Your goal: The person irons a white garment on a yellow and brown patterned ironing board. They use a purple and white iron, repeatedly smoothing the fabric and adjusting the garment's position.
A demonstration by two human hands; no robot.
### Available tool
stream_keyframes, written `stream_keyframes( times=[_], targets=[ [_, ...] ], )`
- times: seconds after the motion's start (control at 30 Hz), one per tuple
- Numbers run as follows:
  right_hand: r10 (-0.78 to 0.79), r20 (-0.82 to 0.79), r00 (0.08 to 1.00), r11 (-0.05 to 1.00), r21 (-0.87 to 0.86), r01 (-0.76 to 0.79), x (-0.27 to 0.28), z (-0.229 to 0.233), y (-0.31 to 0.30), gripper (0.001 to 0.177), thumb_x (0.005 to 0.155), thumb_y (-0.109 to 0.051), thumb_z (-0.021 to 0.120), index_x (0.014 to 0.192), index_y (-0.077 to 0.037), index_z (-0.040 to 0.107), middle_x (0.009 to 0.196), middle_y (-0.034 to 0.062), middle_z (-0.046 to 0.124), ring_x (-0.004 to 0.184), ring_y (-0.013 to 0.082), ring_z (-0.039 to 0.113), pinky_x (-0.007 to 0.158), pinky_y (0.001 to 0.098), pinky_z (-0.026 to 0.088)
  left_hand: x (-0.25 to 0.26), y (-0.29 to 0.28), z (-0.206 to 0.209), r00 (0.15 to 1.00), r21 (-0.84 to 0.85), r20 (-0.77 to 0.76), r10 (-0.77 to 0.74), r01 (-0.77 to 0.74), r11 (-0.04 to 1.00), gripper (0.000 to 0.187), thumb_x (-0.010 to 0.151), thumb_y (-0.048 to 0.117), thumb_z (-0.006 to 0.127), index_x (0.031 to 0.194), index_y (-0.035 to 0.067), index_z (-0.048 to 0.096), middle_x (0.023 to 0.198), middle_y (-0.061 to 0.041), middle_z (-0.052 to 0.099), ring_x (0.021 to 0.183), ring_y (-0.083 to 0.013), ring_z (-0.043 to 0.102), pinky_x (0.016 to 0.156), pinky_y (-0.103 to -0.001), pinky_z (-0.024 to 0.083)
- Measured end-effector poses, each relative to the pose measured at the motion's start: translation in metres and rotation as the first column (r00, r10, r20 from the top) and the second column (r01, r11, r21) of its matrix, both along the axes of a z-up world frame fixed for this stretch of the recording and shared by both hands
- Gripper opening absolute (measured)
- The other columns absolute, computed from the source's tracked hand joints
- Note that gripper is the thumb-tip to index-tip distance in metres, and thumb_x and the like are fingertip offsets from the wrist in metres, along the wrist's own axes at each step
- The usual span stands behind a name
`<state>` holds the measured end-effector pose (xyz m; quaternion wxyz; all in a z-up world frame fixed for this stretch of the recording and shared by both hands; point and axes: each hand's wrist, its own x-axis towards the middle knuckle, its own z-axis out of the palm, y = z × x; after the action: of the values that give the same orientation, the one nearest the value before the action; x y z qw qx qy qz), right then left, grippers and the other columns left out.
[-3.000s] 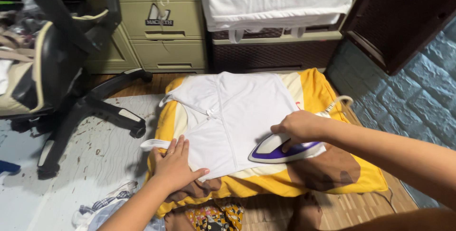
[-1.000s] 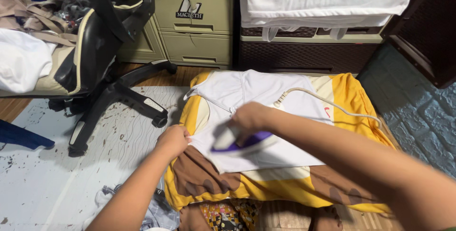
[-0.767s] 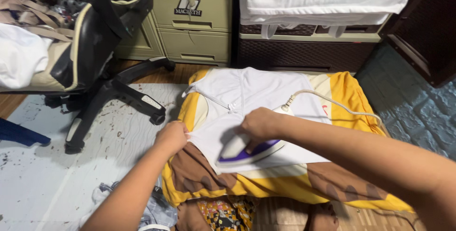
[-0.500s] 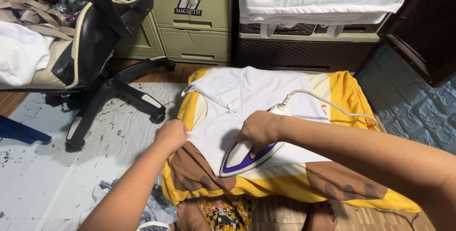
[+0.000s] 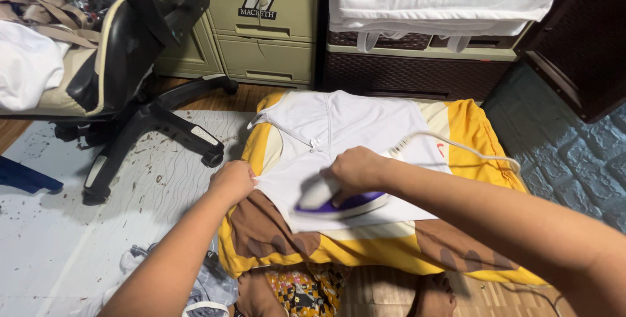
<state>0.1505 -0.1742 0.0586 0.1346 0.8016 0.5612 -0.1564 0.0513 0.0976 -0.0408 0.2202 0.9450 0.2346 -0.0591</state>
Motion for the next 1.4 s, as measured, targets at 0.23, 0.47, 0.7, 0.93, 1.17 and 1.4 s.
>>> stream_keyframes(
  times=[0.23, 0.47, 0.7, 0.93, 1.17, 1.4],
  targets=[
    [0.119, -0.034, 0.992, 0.993, 0.021, -0.118, 0.000, 0.002, -0.006, 0.059, 0.077, -0.056, 0.078, 0.121, -0.016, 0.069, 0.085, 0.0120, 0.075, 0.083, 0.0355, 0.072, 0.076, 0.0470, 0.057, 0.001, 0.000, 0.003, 1.000, -0.013, -0.016, -0.007, 0.007, 1.000, 0.025, 0.083, 0.027, 0.079, 0.106, 0.016, 0.077, 0.112, -0.009, 0.076, 0.111, -0.0311, 0.069, 0.100, -0.047, 0.051],
    [-0.132, 0.067, 0.989, 0.980, 0.161, 0.120, 0.008, -0.007, 0.020, 0.058, 0.074, -0.056, 0.083, 0.110, -0.011, 0.072, 0.088, 0.0150, 0.074, 0.088, 0.0363, 0.071, 0.077, 0.0474, 0.056, 0.004, 0.008, -0.008, 0.999, -0.017, 0.034, -0.034, 0.034, 0.999, 0.025, 0.081, 0.027, 0.082, 0.103, 0.015, 0.078, 0.110, -0.012, 0.076, 0.106, -0.0322, 0.071, 0.095, -0.043, 0.055],
    [-0.140, 0.069, 0.988, 0.977, 0.172, 0.126, 0.034, -0.032, 0.065, 0.065, 0.067, -0.054, 0.086, 0.117, -0.015, 0.072, 0.097, 0.0126, 0.074, 0.095, 0.0348, 0.071, 0.079, 0.0472, 0.057, 0.005, 0.010, -0.009, 1.000, -0.039, 0.019, -0.007, 0.008, 0.999, 0.025, 0.079, 0.027, 0.083, 0.100, 0.015, 0.078, 0.107, -0.010, 0.076, 0.104, -0.0323, 0.071, 0.093, -0.044, 0.055],
    [-0.257, 0.065, 0.964, 0.965, 0.062, 0.253, 0.103, -0.019, 0.020, 0.080, 0.059, -0.055, 0.090, 0.127, -0.020, 0.068, 0.109, 0.0063, 0.076, 0.102, 0.0290, 0.072, 0.086, 0.0416, 0.056, 0.004, 0.015, -0.018, 0.995, -0.100, 0.101, -0.021, 0.031, 0.995, 0.024, 0.077, 0.024, 0.084, 0.096, 0.011, 0.077, 0.100, -0.012, 0.077, 0.099, -0.0319, 0.073, 0.088, -0.042, 0.057],
    [-0.100, 0.041, 0.994, 0.994, 0.053, 0.098, 0.058, -0.026, 0.071, 0.070, 0.067, -0.057, 0.085, 0.125, -0.022, 0.071, 0.103, 0.0092, 0.077, 0.099, 0.0318, 0.072, 0.084, 0.0440, 0.056, 0.007, 0.020, -0.022, 0.997, -0.092, 0.064, -0.052, 0.058, 0.994, 0.024, 0.076, 0.024, 0.084, 0.093, 0.009, 0.078, 0.097, -0.012, 0.077, 0.095, -0.0301, 0.073, 0.086, -0.041, 0.056],
    [-0.387, 0.081, 0.918, 0.921, 0.076, 0.382, 0.102, -0.023, 0.004, 0.075, 0.064, -0.059, 0.089, 0.123, -0.017, 0.070, 0.108, 0.0087, 0.076, 0.102, 0.0296, 0.072, 0.085, 0.0414, 0.057, 0.001, 0.033, -0.030, 0.985, -0.098, 0.143, -0.099, 0.114, 0.989, 0.027, 0.077, 0.028, 0.083, 0.095, 0.008, 0.078, 0.094, -0.014, 0.077, 0.090, -0.0314, 0.074, 0.084, -0.039, 0.057]
  ],
)
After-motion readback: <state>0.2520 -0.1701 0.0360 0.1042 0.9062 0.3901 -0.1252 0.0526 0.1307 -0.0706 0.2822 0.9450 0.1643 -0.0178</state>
